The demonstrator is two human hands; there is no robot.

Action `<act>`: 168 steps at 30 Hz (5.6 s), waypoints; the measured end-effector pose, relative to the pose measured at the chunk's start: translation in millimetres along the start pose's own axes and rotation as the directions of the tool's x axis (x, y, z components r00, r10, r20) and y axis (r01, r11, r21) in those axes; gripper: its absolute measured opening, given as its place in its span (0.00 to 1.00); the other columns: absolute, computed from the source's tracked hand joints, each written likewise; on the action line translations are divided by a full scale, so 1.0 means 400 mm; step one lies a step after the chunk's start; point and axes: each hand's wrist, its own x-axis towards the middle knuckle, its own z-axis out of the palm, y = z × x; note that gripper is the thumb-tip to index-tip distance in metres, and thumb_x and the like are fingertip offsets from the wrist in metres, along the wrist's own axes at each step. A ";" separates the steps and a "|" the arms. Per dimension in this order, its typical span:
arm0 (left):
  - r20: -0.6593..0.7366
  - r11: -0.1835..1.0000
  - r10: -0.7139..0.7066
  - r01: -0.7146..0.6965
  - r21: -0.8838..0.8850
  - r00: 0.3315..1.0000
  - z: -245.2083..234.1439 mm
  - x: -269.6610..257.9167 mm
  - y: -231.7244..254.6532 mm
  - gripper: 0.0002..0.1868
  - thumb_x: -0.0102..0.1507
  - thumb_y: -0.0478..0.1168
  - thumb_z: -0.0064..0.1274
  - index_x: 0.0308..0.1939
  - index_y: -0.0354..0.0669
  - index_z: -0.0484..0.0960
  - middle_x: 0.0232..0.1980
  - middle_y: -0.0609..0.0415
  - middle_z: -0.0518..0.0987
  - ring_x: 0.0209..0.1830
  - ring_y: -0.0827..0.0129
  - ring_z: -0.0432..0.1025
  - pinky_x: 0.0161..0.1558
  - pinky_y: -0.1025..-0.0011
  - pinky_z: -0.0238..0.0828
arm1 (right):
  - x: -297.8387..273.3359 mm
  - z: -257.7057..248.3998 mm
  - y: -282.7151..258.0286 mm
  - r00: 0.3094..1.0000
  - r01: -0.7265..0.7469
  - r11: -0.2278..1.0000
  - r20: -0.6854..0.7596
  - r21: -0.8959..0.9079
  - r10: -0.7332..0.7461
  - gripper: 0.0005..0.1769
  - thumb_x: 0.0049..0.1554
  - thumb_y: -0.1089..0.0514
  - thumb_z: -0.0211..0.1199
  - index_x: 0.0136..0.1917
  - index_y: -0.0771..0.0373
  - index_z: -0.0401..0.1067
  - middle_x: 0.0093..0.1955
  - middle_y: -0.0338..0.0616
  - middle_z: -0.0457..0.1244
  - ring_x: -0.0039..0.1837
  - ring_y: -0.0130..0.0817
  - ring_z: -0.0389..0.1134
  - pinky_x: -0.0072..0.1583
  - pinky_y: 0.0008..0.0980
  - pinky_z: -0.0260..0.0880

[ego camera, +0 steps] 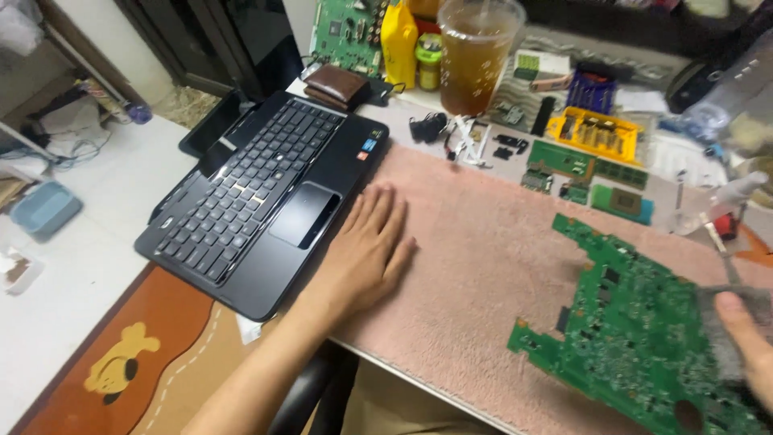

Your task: The person cleans a green motherboard on a pink towel using a red-handled brush and a grey sponge. They brush the surface of the board, then switch to scrubbing it with the sponge, occasionally adjusting the board's position.

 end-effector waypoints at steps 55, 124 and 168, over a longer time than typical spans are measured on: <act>-0.044 0.694 0.123 -0.117 -0.710 0.991 0.005 0.196 0.085 0.64 0.61 0.37 0.72 0.94 0.49 0.47 0.57 0.60 0.91 0.61 0.66 0.80 0.74 0.63 0.61 | 0.103 0.371 -0.603 0.620 0.591 0.806 0.648 -0.013 -0.444 0.13 0.63 0.45 0.74 0.55 0.52 0.88 0.52 0.35 0.82 0.53 0.35 0.82 0.57 0.37 0.76; 0.170 0.709 0.297 -0.098 -0.698 0.940 -0.031 0.288 0.164 0.63 0.70 0.42 0.70 0.93 0.39 0.35 0.70 0.48 0.91 0.66 0.56 0.82 0.73 0.60 0.80 | 0.156 0.319 -0.494 0.322 0.649 0.759 0.886 0.050 -0.333 0.12 0.65 0.64 0.65 0.58 0.54 0.85 0.45 0.38 0.77 0.40 0.27 0.82 0.45 0.19 0.92; 0.097 0.637 0.313 -0.133 -0.759 0.945 -0.017 0.289 0.152 0.59 0.70 0.39 0.71 0.93 0.47 0.43 0.65 0.58 0.94 0.68 0.61 0.85 0.76 0.62 0.69 | 0.115 0.246 -0.483 0.433 0.638 0.765 0.783 0.083 -0.447 0.06 0.63 0.57 0.74 0.54 0.50 0.86 0.39 0.27 0.76 0.34 0.22 0.77 0.35 0.30 0.78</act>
